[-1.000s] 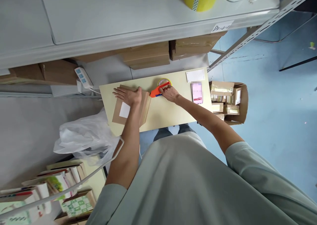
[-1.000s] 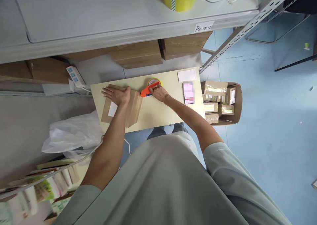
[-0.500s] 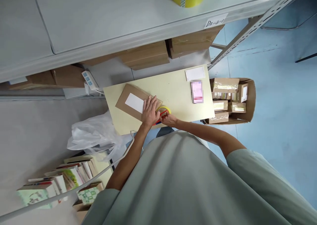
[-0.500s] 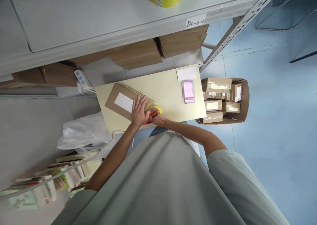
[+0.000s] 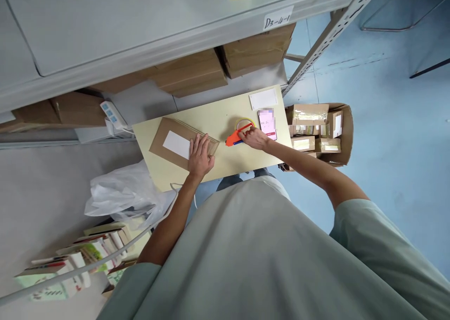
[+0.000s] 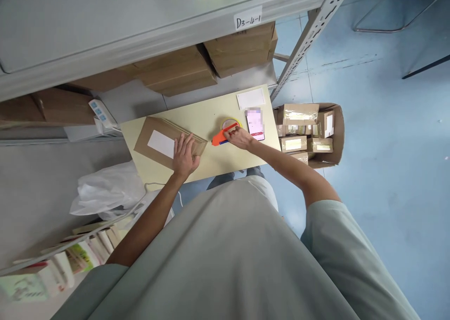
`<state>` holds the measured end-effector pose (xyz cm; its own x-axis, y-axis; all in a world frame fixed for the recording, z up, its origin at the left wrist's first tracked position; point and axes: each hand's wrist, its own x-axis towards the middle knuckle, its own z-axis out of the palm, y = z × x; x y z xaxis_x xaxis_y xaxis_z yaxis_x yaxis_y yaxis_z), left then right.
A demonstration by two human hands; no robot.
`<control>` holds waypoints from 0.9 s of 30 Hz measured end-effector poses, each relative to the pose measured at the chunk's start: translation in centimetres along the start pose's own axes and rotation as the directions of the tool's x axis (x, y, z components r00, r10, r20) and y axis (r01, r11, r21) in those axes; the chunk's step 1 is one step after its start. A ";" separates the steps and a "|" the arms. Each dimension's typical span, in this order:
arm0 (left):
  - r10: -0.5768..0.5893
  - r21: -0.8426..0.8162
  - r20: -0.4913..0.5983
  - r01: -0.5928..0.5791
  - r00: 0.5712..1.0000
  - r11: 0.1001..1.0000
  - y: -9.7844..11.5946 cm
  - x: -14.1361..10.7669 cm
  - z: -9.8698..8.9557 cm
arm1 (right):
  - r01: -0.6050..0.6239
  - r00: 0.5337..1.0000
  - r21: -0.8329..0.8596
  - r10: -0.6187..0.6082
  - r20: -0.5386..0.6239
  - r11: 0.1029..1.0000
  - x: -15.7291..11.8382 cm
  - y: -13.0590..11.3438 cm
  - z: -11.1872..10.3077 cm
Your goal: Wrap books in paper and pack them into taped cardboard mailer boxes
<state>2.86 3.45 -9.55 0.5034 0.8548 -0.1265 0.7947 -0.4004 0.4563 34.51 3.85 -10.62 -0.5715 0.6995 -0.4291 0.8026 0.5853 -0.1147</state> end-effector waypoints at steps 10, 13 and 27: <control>-0.025 0.029 -0.046 0.026 0.999 0.999 -0.1 0.2 1.0 | 0.094 0.995 -0.005 -0.094 -0.015 0.996 7.3 1.2 -0.8; -0.041 0.023 -0.040 0.042 0.998 0.999 0.0 0.2 1.0 | 0.154 0.988 0.004 -0.154 -0.015 0.988 8.0 3.1 -0.4; -0.052 -0.011 -0.015 0.052 0.999 0.999 -0.4 0.1 1.5 | 0.165 0.986 0.225 -0.161 -0.036 0.960 10.9 4.1 -0.4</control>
<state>3.13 3.21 -11.01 0.4563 0.8792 -0.1372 0.8158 -0.3518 0.4591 31.56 14.03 -15.45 -0.6990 0.6106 -0.3722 0.7149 0.5854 -0.3823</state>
